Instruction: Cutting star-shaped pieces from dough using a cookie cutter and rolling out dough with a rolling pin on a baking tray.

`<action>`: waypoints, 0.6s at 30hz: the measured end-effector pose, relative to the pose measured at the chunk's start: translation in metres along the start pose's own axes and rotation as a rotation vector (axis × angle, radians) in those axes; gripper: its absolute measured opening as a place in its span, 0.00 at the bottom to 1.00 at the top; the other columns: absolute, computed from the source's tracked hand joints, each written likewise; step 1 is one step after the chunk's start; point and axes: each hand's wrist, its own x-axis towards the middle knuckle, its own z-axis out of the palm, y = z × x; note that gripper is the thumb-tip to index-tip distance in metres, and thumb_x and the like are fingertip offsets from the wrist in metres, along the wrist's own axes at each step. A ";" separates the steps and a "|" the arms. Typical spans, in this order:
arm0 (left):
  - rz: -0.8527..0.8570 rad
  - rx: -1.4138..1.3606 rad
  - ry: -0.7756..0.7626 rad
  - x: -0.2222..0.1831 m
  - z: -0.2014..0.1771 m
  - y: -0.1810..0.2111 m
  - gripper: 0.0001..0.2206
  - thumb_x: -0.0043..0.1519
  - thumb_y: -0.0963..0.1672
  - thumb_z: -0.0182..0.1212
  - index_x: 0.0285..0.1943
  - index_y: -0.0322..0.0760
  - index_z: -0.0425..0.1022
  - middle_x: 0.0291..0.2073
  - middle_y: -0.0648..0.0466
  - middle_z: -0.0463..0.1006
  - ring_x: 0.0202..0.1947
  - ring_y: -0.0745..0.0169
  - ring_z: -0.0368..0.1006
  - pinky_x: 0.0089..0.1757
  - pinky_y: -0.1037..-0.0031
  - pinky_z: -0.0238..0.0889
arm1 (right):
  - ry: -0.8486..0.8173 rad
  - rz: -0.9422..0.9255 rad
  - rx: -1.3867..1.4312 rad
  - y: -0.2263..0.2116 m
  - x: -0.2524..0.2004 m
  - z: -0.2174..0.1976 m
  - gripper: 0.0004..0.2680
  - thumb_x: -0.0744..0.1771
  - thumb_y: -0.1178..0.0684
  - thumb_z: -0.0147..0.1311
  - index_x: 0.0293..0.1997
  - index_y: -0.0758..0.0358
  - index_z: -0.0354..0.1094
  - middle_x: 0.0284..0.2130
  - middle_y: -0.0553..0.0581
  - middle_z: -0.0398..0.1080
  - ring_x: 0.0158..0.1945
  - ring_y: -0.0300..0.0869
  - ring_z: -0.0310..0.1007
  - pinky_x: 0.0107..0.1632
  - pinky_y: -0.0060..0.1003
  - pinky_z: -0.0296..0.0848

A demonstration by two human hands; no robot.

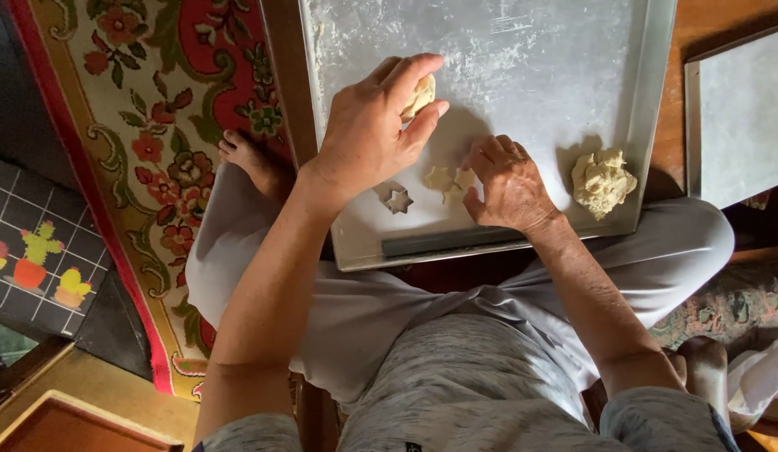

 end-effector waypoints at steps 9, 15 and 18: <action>-0.004 0.000 -0.006 0.002 0.001 0.001 0.16 0.69 0.46 0.62 0.64 0.42 0.67 0.45 0.55 0.79 0.35 0.55 0.78 0.32 0.65 0.70 | 0.000 0.020 -0.004 0.005 -0.006 0.009 0.11 0.59 0.50 0.59 0.40 0.58 0.68 0.36 0.54 0.70 0.37 0.49 0.70 0.40 0.42 0.71; -0.001 -0.001 -0.014 0.001 0.003 0.001 0.17 0.69 0.47 0.62 0.65 0.42 0.67 0.47 0.53 0.80 0.35 0.52 0.80 0.32 0.63 0.71 | -0.003 0.111 0.210 0.003 -0.007 0.005 0.16 0.60 0.60 0.59 0.54 0.61 0.71 0.41 0.56 0.75 0.39 0.48 0.75 0.45 0.43 0.76; -0.017 0.001 -0.020 0.001 0.004 0.001 0.17 0.69 0.47 0.62 0.64 0.43 0.67 0.47 0.54 0.80 0.35 0.52 0.79 0.32 0.63 0.70 | 0.020 0.164 0.206 0.004 -0.006 0.003 0.03 0.66 0.56 0.65 0.40 0.59 0.76 0.38 0.52 0.76 0.42 0.46 0.76 0.42 0.40 0.77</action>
